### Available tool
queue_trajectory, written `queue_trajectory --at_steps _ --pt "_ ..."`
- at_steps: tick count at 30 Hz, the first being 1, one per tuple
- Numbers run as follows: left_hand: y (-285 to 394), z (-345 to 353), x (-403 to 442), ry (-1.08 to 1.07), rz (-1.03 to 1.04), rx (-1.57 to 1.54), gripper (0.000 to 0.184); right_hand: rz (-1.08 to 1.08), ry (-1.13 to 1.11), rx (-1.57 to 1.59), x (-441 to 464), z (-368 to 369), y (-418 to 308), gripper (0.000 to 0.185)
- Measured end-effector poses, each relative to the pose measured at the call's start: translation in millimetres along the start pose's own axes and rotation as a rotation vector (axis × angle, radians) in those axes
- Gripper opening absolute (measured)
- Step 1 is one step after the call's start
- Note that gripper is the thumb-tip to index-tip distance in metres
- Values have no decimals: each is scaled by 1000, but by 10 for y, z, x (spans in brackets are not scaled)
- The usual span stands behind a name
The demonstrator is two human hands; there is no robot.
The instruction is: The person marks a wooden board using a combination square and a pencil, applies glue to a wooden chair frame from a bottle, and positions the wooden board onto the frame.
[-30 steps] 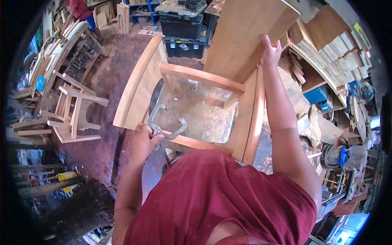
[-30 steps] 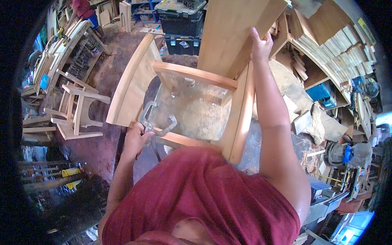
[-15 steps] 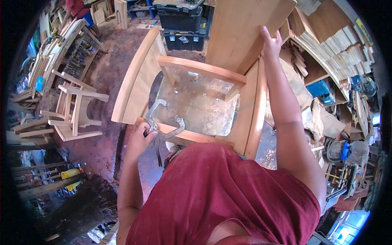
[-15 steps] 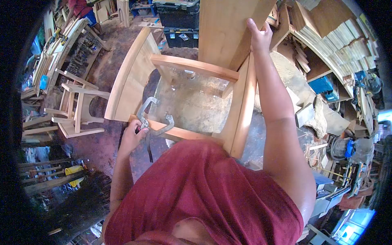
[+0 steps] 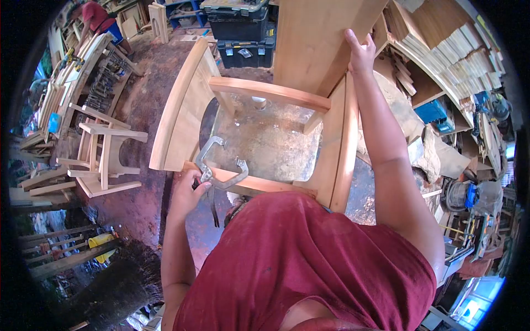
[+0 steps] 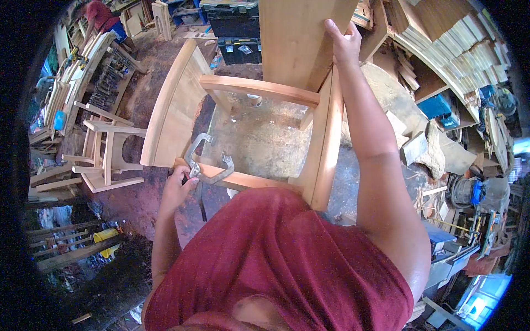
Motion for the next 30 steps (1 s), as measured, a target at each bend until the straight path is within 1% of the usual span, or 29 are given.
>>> queue_trajectory --at_steps 1,3,4,5,6,7,8,9,10,11,13,16,18,20,21,23,24,26,27,29,30 --pt "-24 -13 12 0 -1 0 31 0 0 0 3 -7 7 37" --pt "-114 -45 42 14 69 53 29 -16 13 -52 20 -41 45 37" --pt "-168 -45 51 19 57 52 29 -15 36 -104 40 -82 66 39" --pt "-221 -51 53 46 102 59 29 -10 55 -152 50 -119 93 40" --pt "-263 -76 35 75 140 66 29 53 90 -112 28 -100 79 44" --pt "-263 -99 -4 86 109 69 29 40 127 -155 -6 -59 42 51" --pt "-213 -106 -36 92 83 66 28 37 198 -313 185 -460 433 57" --pt "-185 -123 -46 102 62 63 28 78 161 -99 91 -246 274 61" --pt "-243 -100 -49 109 95 21 28 88 93 -52 20 -104 112 59" --pt "-309 -87 -59 121 74 27 28 70 73 -18 -11 -39 46 52" --pt "-403 -57 -102 166 129 18 26 15 37 -50 28 -60 83 45" --pt "-444 -57 -136 162 52 -8 27 18 46 -63 28 -56 80 41" --pt "-466 -69 -119 143 12 -34 29 35 35 -43 19 -64 96 42" --pt "-467 -64 -66 121 107 -20 29 41 26 -27 45 -84 105 43" --pt "-441 -66 -70 121 109 -21 29 47 40 -40 41 -88 112 44" --pt "-394 -81 -69 111 35 -10 29 51 58 -55 51 -107 114 44" --pt "-351 -78 -49 108 38 -8 29 57 52 -44 42 -85 95 45" --pt "-244 -65 -32 218 131 40 24 68 47 -33 18 -94 93 45" --pt "-219 -68 -24 217 133 41 24 65 44 -38 26 -97 99 45" --pt "-197 -65 -18 196 62 -41 24 61 37 -42 39 -104 103 45" --pt "-188 -68 -24 198 62 -41 24 51 36 -38 36 -89 95 44"
Point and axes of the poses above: each hand's wrist, its own x-axis towards the middle knuckle, its own z-axis out of the palm, y = z × x, the point moved 2 cm from there along x, towards the middle knuckle, and after that the axes turned 5 degrees about x, right-handed, at the moved point
